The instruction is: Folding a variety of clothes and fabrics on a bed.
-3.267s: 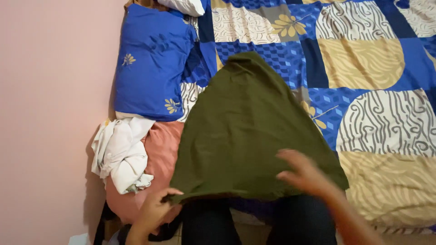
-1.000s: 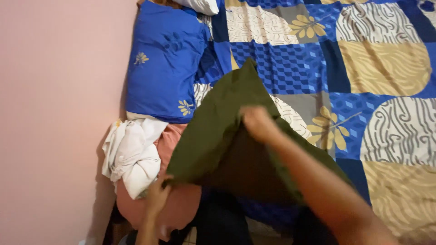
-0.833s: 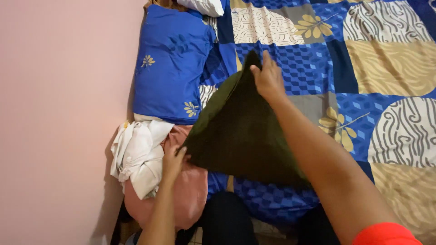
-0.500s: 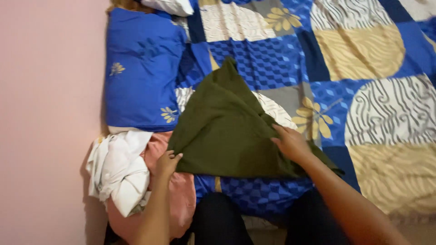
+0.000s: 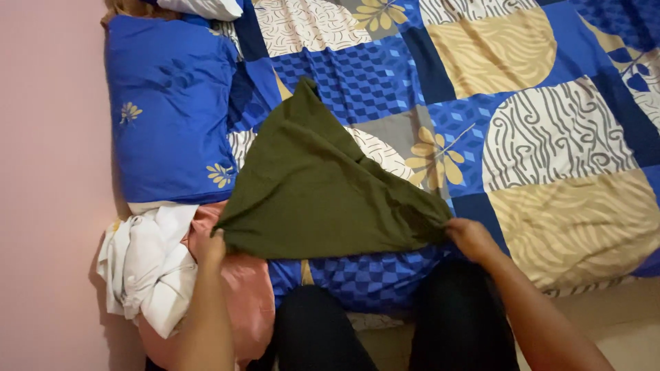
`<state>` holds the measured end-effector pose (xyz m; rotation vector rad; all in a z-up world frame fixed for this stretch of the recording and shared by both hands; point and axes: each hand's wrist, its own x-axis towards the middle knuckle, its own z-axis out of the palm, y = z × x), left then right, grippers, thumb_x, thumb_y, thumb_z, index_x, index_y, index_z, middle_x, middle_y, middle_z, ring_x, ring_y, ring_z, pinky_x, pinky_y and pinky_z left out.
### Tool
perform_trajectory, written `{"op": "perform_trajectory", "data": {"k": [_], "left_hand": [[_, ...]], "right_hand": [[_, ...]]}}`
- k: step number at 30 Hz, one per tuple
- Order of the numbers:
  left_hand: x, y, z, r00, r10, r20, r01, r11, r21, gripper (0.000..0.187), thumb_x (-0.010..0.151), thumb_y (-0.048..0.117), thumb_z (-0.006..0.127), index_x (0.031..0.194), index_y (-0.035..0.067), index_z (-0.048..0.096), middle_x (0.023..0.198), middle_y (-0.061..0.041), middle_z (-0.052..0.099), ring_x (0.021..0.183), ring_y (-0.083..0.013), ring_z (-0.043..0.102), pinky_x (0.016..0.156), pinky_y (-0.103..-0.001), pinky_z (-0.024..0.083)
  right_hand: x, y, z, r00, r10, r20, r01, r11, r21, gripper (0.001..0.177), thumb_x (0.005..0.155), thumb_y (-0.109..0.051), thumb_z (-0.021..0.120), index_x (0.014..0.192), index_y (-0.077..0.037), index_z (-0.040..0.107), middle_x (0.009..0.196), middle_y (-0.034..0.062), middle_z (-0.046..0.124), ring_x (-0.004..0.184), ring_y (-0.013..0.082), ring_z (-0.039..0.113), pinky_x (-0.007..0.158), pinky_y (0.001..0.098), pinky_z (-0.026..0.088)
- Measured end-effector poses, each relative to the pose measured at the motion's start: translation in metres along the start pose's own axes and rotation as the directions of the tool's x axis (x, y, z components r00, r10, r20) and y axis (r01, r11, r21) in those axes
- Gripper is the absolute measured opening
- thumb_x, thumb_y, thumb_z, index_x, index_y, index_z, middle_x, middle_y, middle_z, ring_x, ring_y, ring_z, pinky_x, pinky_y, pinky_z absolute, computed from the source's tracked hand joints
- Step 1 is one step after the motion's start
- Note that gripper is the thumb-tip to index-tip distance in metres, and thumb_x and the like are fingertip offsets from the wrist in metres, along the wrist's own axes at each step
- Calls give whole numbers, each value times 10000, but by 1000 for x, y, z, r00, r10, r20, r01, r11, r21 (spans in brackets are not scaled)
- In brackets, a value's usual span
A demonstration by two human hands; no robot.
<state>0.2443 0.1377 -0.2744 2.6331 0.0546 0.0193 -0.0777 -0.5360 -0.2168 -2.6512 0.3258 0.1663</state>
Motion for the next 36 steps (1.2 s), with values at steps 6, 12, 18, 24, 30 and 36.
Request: {"op": "perform_trajectory", "data": {"k": [6,12,18,24,30,36], "left_hand": [[-62,33,-66,990,-140,31,141,988,-56,524,968,395,602,1317,8,651,1249,-306,655,1180,-493,590,1011,-518,456],[-123,-10,-38,869,-195,454,27,937,349,464,974,450,571,1053,43,780,1162,-254,730,1128,-403,703,1000,-492,520],[-101,75,-46,979,17,203,-63,973,223,363,945,359,623,1029,31,754,1096,-221,716,1036,-410,676,914,-509,522],[-18,216,5,978,203,41,-174,912,-371,372,921,299,703,1186,38,693,1130,-168,744,1058,-306,721,920,-389,549],[58,278,96,960,272,71,-240,922,-303,353,947,259,679,1251,79,678,1183,-165,730,1111,-349,689,944,-424,536],[76,311,112,991,102,82,-95,992,-85,552,906,258,686,1413,89,548,1237,-226,639,1143,-453,577,935,-549,467]], "right_hand": [[-19,4,-75,933,282,-223,-261,958,123,309,951,-264,533,1138,-113,726,931,254,718,895,440,706,818,522,544],[-31,51,-68,942,315,-111,-332,921,-205,268,917,-275,555,1041,-140,750,1075,176,746,1003,411,694,869,540,546],[-30,41,-66,926,329,187,-255,908,-333,463,786,-442,701,1156,-164,725,1195,112,704,1077,336,690,894,462,559],[-4,38,-49,967,234,-101,-212,959,186,561,973,-525,571,1257,-63,714,1237,200,731,1175,373,682,996,438,521],[15,54,-30,875,480,64,-472,815,337,607,922,-460,651,1345,-24,646,1215,225,752,1142,350,722,995,433,539],[10,68,-24,938,347,-17,-318,877,359,653,815,-462,766,1225,20,607,1190,221,713,1141,340,678,989,419,505]]}}
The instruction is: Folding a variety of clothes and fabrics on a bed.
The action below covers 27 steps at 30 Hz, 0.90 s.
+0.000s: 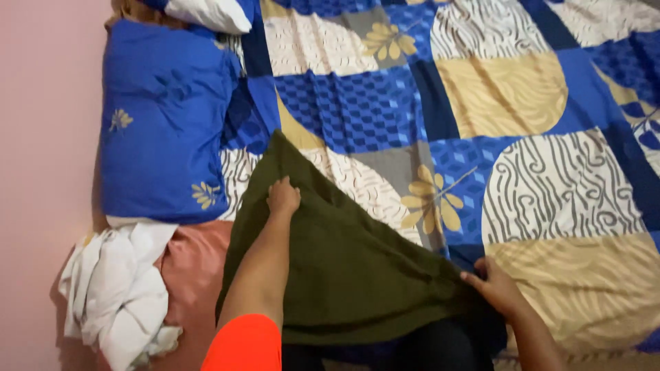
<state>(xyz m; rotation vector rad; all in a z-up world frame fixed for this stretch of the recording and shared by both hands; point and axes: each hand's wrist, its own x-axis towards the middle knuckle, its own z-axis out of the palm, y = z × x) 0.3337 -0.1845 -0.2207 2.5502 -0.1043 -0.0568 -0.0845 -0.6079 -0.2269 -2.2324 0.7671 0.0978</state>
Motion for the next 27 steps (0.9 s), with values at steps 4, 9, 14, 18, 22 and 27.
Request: {"op": "perform_trajectory", "data": {"k": [4,9,14,18,22,27], "left_hand": [[2,15,-16,974,-173,146,149,975,163,352,888,296,703,1225,196,695,1280,-130,652,1256,-383,557,1026,-557,443],[43,-20,0,995,-95,35,96,995,-28,314,915,272,676,1196,136,713,1178,-188,711,1127,-406,659,959,-496,530],[55,4,-43,983,-9,-182,5,1000,-21,255,973,275,620,1166,121,682,1031,-212,733,990,-433,683,849,-536,523],[74,25,-66,981,-58,-184,56,998,-13,236,988,302,613,1158,156,688,1014,-212,729,976,-440,677,822,-552,517],[104,31,-63,956,78,-283,-78,997,13,214,977,293,623,1132,167,700,1036,-184,743,977,-431,682,802,-553,524],[119,31,-47,965,-30,-262,36,999,19,203,1013,308,637,1164,193,709,1081,-170,735,1019,-411,677,840,-543,521]], "right_hand": [[-5,-16,-8,997,63,40,-61,996,-62,597,776,-483,789,1115,-9,657,1058,178,722,1024,309,688,910,413,546],[-6,-35,-12,970,147,193,-100,967,-236,530,820,-524,742,989,-21,734,973,157,720,927,300,692,827,411,581],[-14,-48,-14,947,95,308,32,923,-384,546,751,-555,759,1051,-100,782,1197,104,722,1144,297,674,964,385,546],[1,16,5,955,23,297,119,885,-450,541,772,-551,760,1081,-109,804,1389,166,596,1283,341,580,1049,392,497],[2,31,4,955,6,296,121,905,-408,510,824,-514,732,1059,-66,796,1417,180,588,1321,335,577,1072,387,492],[3,32,4,956,29,294,94,913,-396,473,837,-492,718,1031,-71,814,1432,184,590,1347,323,571,1074,381,506]]}}
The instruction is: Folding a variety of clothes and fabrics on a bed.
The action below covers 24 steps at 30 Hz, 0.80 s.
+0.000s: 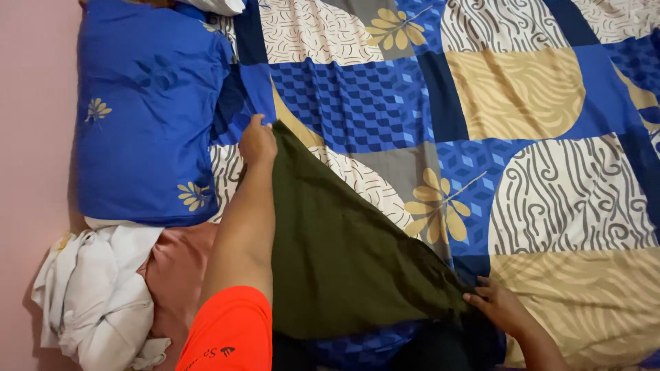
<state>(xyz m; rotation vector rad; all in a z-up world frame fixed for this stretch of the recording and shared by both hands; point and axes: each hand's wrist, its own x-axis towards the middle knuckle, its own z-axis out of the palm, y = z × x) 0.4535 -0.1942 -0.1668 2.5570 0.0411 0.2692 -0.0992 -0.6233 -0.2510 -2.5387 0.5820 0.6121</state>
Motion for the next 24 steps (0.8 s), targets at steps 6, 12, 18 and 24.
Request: {"op": "perform_trajectory", "data": {"k": [6,12,18,24], "left_hand": [[-27,-55,-7,993,54,-103,-54,999,4,505,854,280,768,1297,86,622,1153,-200,693,1055,-402,648,885,-493,507],[-129,-184,-75,986,150,-71,-163,955,-247,366,953,241,678,1252,29,662,1192,-212,723,1112,-357,697,972,-428,532],[-291,-270,-155,989,-149,22,149,945,-290,393,941,261,663,1180,-50,637,1025,-169,713,927,-290,691,821,-405,535],[-400,-288,-201,913,-407,-7,388,875,-289,406,937,331,689,1141,-19,697,1013,-176,750,924,-240,698,857,-363,540]], "right_hand": [[5,-3,0,999,16,-46,-16,1000,6,493,832,-488,718,1081,-70,791,1476,159,566,1350,322,561,1092,385,484],[7,9,13,998,8,-63,-12,998,-60,706,776,-600,740,1229,-59,731,1490,170,548,1391,345,500,1131,406,430],[-6,-15,-13,996,1,-93,-5,999,-47,759,773,-635,715,1273,-64,698,1341,175,666,1292,319,619,1107,394,501],[-58,-106,-28,847,-145,-511,156,987,-21,703,843,-470,722,1398,-53,613,1400,234,600,1306,404,557,1081,463,466]]}}
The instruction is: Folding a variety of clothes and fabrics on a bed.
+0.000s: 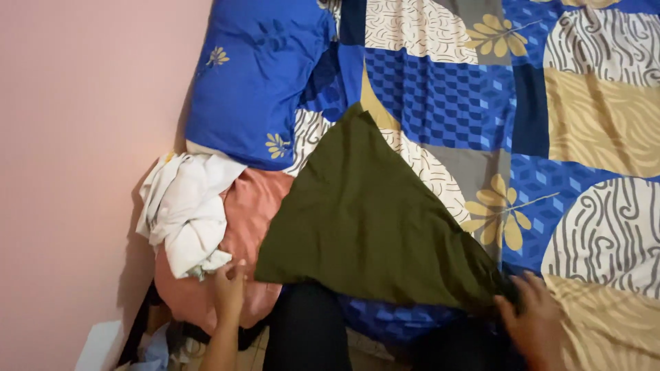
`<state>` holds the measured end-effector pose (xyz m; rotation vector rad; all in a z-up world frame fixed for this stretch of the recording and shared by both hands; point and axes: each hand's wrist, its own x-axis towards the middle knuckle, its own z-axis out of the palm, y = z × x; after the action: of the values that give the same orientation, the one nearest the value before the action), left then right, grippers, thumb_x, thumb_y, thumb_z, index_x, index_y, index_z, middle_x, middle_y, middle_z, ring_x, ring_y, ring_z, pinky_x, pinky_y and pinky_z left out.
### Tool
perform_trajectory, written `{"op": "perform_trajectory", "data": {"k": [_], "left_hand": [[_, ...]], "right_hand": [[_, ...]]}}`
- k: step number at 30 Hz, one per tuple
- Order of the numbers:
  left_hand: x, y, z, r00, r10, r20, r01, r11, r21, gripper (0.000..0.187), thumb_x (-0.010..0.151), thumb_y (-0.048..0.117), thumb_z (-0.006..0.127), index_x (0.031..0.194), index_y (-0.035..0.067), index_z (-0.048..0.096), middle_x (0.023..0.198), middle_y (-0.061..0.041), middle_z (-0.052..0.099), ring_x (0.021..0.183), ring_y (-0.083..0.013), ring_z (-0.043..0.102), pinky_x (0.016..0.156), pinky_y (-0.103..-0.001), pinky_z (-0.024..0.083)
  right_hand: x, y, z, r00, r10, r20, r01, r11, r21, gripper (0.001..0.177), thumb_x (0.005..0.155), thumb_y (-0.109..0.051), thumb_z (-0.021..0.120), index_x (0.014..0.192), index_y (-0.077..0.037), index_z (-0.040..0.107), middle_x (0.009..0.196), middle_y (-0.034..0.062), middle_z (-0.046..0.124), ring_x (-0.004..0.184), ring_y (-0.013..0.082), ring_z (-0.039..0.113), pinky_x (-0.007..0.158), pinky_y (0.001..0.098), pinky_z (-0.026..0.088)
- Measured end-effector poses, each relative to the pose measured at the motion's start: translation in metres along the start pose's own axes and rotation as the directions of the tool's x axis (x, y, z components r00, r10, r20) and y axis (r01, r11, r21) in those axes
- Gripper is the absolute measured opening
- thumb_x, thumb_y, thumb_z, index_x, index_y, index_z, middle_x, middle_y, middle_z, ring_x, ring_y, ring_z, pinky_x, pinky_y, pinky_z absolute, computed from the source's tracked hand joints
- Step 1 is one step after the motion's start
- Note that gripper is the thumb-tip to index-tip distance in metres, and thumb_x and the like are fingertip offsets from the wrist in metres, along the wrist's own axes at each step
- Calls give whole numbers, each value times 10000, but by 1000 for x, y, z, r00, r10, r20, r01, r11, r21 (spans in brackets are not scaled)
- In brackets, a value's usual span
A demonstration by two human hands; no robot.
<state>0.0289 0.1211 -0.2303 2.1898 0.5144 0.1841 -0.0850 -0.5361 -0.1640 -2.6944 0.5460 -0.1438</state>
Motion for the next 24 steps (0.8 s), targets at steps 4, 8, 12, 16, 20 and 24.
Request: {"op": "perform_trajectory", "data": {"k": [4,8,12,16,20,24], "left_hand": [[-10,-25,19,820,-507,263,551,825,-126,575,972,482,683,1188,-46,620,1037,-264,726,865,-327,721,828,-435,570],[10,-37,42,612,-578,540,781,551,-294,625,893,404,749,1408,173,480,1267,-214,604,993,-310,691,899,-409,586],[25,-35,40,692,-482,537,720,523,-457,556,854,250,745,1351,110,536,1336,-103,614,937,-372,622,876,-484,572],[26,-44,16,757,-523,391,645,504,-574,558,933,192,711,1424,83,471,1361,-162,603,1053,-365,613,923,-485,579],[23,-57,12,737,-495,461,676,509,-534,640,949,181,665,1520,89,391,1370,-101,561,1098,-420,596,932,-483,585],[14,-51,7,714,-547,437,691,454,-562,713,939,148,670,1547,102,299,1334,-98,586,1097,-406,629,945,-492,575]], "right_hand": [[-10,-68,4,887,-462,-8,461,886,-49,715,705,-393,752,1359,-147,601,1492,197,509,1389,422,458,1117,550,387],[-4,-78,19,881,-350,317,436,861,-261,789,693,-340,761,1458,-279,579,1561,130,418,1425,402,383,1079,644,330],[3,-29,46,898,-234,372,375,849,-372,582,868,-246,645,1428,-384,566,1592,6,415,1465,281,401,1140,592,350],[-9,-18,42,910,-273,311,385,832,-398,584,856,-183,612,1409,-366,575,1589,-24,449,1467,245,436,1146,546,396],[-15,-47,16,935,-216,282,319,860,-398,649,783,-197,651,1421,-314,610,1525,28,476,1397,287,445,1056,550,409],[-24,-23,17,960,-162,229,241,895,-376,497,840,-218,638,1333,-278,663,1465,18,556,1361,282,503,1060,503,442]]}}
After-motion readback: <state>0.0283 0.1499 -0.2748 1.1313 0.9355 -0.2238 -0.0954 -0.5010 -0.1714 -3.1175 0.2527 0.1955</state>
